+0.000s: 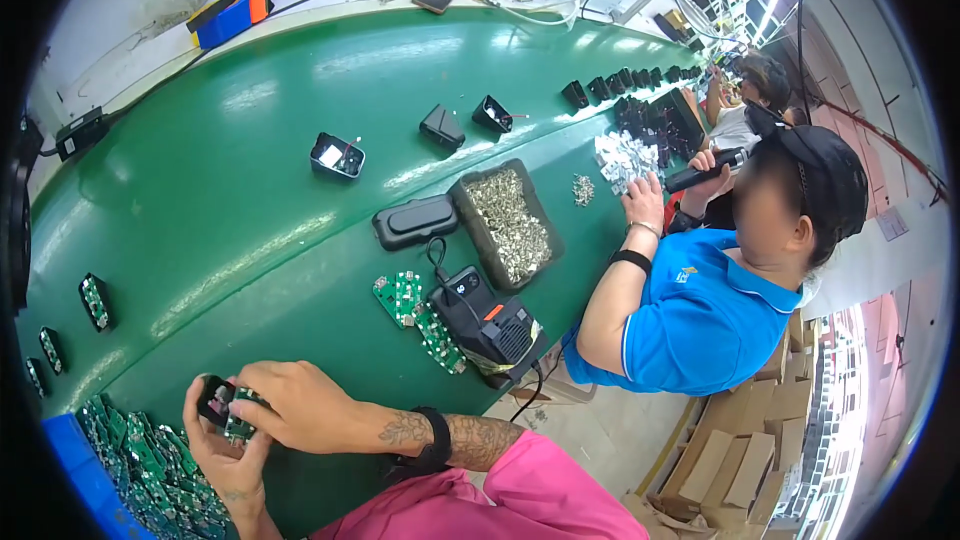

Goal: Manually assembling electronic circuit boards into black plastic housings on a production line.

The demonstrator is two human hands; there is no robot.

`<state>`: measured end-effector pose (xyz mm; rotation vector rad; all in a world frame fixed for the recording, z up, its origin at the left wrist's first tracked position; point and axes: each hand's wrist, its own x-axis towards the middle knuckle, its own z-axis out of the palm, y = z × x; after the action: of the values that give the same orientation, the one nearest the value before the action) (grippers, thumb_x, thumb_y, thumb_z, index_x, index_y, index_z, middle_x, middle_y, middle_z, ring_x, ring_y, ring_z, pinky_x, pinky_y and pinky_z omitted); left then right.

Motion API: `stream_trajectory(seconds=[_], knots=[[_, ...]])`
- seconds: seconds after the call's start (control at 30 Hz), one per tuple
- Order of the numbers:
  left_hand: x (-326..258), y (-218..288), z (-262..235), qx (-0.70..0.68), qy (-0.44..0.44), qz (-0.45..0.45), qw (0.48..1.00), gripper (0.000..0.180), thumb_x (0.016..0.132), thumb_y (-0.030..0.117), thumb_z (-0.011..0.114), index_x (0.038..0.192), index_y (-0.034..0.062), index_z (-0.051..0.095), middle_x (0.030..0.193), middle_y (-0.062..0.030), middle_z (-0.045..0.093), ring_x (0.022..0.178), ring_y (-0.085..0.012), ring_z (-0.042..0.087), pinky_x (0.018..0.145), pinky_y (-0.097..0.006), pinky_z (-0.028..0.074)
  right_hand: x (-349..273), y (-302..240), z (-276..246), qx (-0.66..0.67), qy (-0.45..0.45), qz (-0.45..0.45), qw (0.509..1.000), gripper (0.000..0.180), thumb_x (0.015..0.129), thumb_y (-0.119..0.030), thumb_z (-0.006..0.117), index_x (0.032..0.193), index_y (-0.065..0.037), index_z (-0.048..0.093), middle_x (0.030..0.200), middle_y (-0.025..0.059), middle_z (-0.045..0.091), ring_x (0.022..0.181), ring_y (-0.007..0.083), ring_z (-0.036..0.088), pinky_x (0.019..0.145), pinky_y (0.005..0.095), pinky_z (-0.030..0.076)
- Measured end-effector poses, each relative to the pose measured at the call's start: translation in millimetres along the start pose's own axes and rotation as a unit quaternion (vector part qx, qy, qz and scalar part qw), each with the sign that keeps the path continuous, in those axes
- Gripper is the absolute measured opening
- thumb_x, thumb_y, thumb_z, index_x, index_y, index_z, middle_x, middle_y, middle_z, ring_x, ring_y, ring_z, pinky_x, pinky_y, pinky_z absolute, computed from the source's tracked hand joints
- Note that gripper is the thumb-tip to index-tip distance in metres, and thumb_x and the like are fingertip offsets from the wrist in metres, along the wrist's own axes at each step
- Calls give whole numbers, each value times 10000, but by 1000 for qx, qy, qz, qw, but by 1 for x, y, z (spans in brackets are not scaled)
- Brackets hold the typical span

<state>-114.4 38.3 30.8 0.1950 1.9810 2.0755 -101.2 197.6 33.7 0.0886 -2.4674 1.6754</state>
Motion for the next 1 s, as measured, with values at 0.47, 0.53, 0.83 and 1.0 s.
stream_trajectory(seconds=[0.47,0.53,0.83,1.0], knots=[[-11,-31,-19,5,24,-3,1000,786,765,82,810,1417,17,376,1273,-164,542,1156,-244,565,991,-344,464,-8,-4,-4,151,-59,37,986,159,870,-145,725,965,-27,678,801,88,579,628,191,587,542,311,459],[-12,-36,-20,53,30,14,998,777,776,129,816,1413,14,386,1296,-175,535,1168,-264,565,988,-355,473,-8,5,1,123,-59,-35,990,152,884,-151,707,951,-20,671,760,72,560,633,188,580,537,327,433],[-15,-33,-20,27,-32,-57,997,667,769,63,705,1373,7,428,1267,-177,554,1138,-273,570,990,-375,452,-2,2,-8,159,-101,76,979,303,893,-186,718,705,-11,558,633,67,543,510,187,511,481,335,371],[-15,-33,-10,25,-27,-15,999,739,790,75,696,1438,34,342,1333,-204,500,1214,-276,518,1022,-382,423,-3,1,-9,140,-73,44,986,321,890,-198,725,689,-19,549,603,70,525,480,206,494,454,341,356]])
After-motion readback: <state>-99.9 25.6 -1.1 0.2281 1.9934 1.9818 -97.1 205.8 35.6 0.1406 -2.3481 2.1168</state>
